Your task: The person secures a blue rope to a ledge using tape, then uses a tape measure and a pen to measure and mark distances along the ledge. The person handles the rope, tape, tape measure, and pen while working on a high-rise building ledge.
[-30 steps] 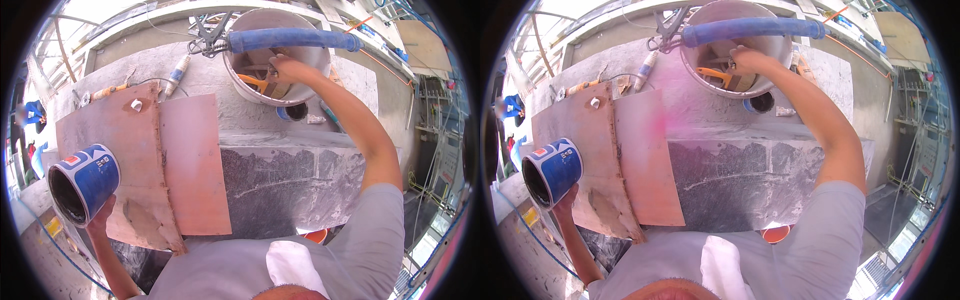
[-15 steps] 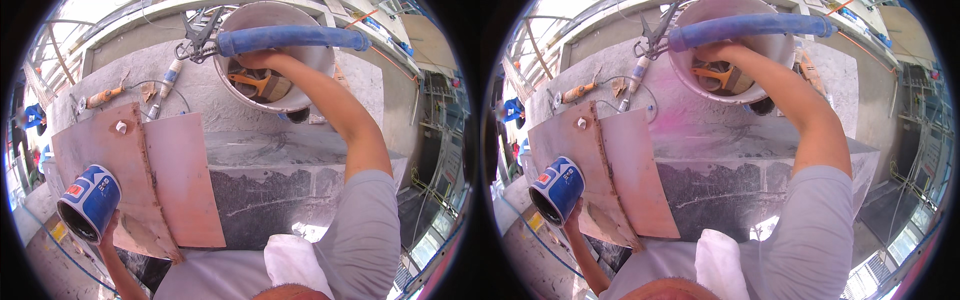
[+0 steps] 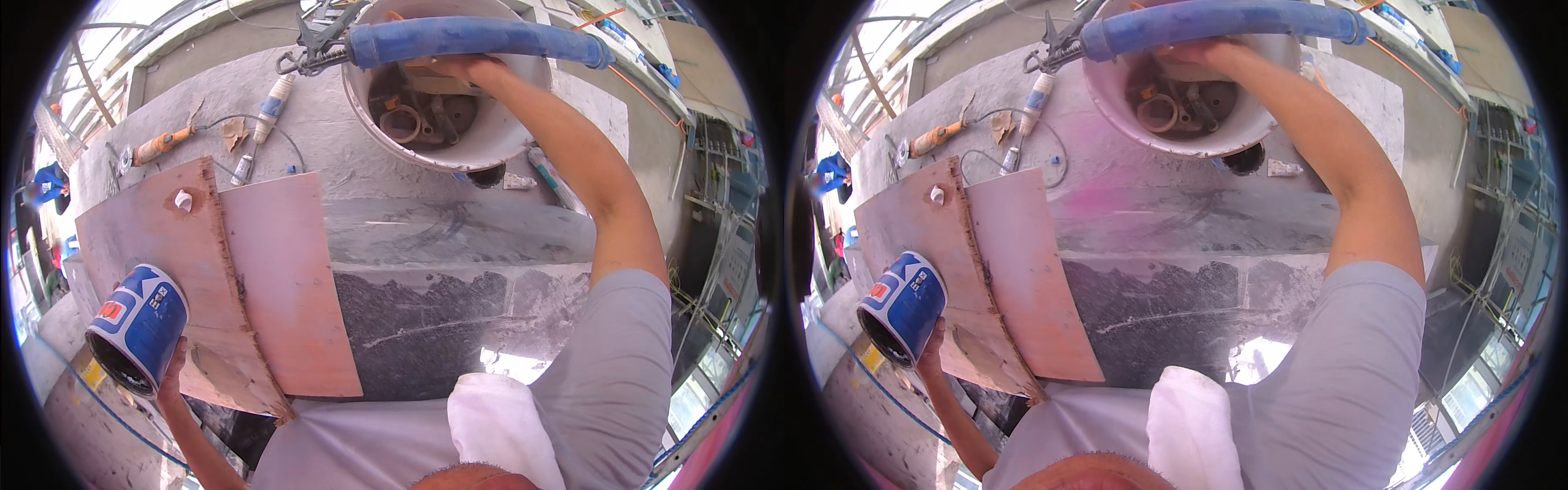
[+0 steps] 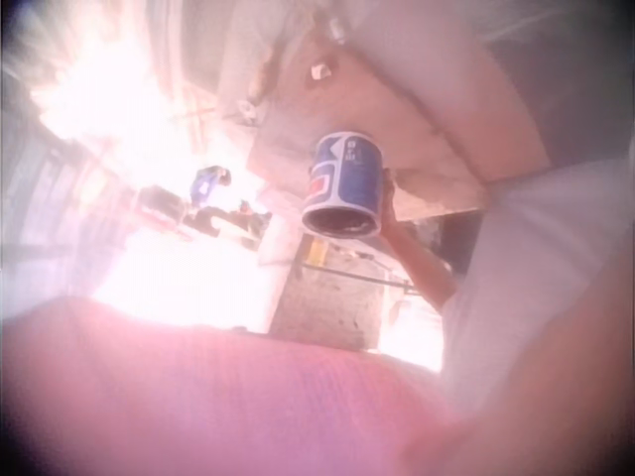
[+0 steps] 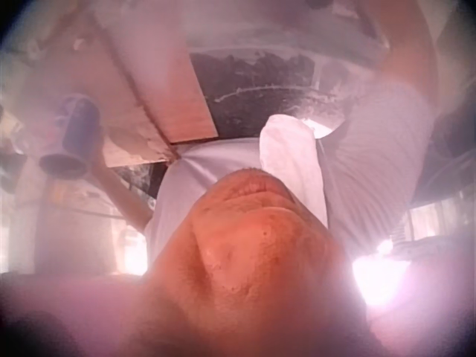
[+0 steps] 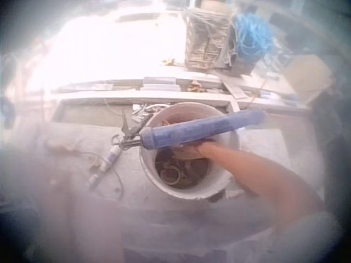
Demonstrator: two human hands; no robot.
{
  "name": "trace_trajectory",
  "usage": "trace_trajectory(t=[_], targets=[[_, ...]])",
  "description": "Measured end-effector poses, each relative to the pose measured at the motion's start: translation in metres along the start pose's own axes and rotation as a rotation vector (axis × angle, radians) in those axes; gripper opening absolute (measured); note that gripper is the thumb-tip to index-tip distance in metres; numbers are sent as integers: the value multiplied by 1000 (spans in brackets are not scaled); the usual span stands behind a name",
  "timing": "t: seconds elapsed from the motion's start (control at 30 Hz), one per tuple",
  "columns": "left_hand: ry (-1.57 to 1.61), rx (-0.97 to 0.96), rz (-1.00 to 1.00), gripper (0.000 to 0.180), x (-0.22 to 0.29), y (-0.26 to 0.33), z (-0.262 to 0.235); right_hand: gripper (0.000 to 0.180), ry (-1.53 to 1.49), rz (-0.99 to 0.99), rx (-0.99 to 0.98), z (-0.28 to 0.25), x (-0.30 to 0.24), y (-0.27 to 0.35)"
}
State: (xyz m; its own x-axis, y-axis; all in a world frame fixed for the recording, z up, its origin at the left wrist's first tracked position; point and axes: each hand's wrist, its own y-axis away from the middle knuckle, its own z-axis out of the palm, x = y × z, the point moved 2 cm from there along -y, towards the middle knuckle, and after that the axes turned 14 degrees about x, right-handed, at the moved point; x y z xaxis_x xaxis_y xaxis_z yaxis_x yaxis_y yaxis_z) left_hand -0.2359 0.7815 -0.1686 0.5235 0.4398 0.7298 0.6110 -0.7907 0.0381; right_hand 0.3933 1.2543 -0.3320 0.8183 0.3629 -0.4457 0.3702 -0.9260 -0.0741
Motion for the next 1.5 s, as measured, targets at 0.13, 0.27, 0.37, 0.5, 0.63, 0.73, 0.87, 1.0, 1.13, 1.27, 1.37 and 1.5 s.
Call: trace_trajectory(t=[0.13, 0.27, 0.37, 0.5, 0.63, 0.73, 0.87, 1.0, 1.13, 1.27, 1.37, 1.5], targets=[[313, 16, -236, 66, 27, -9, 11, 50, 22, 61, 154, -2, 18, -5], [-303, -44, 503, 72, 40, -5, 19, 53, 7, 79, 178, -5, 13, -8], [-262, -33, 476, 74, 35, -5, 16, 55, 2, 84, 183, -6, 10, -10], [-216, -6, 377, 73, 38, -1, 21, 57, -17, 97, 170, -9, 9, -11], [-205, -21, 396, 70, 38, -3, 25, 60, -46, 116, 155, -18, 7, -8], [-277, -37, 461, 69, 39, -6, 25, 62, -76, 123, 142, -18, 1, -4], [-286, -25, 449, 70, 34, -9, 22, 64, -129, 139, 123, -16, -7, 4], [-302, -34, 532, 77, 27, -18, 20, 67, -276, 203, 35, -14, -17, 6], [-247, -45, 577, 87, 23, -25, 22, 73, -599, 441, -259, -11, -5, 6], [-152, -14, 438, 91, 38, -12, 35, 83, -192, 219, -429, -33, -4, 6], [-157, 0, 461, 76, 48, -7, 42, 84, -515, 389, -534, -39, 2, 17], [-177, 11, 481, 69, 49, -1, 41, 52, 189, 442, -606, -42, 27, 11]])
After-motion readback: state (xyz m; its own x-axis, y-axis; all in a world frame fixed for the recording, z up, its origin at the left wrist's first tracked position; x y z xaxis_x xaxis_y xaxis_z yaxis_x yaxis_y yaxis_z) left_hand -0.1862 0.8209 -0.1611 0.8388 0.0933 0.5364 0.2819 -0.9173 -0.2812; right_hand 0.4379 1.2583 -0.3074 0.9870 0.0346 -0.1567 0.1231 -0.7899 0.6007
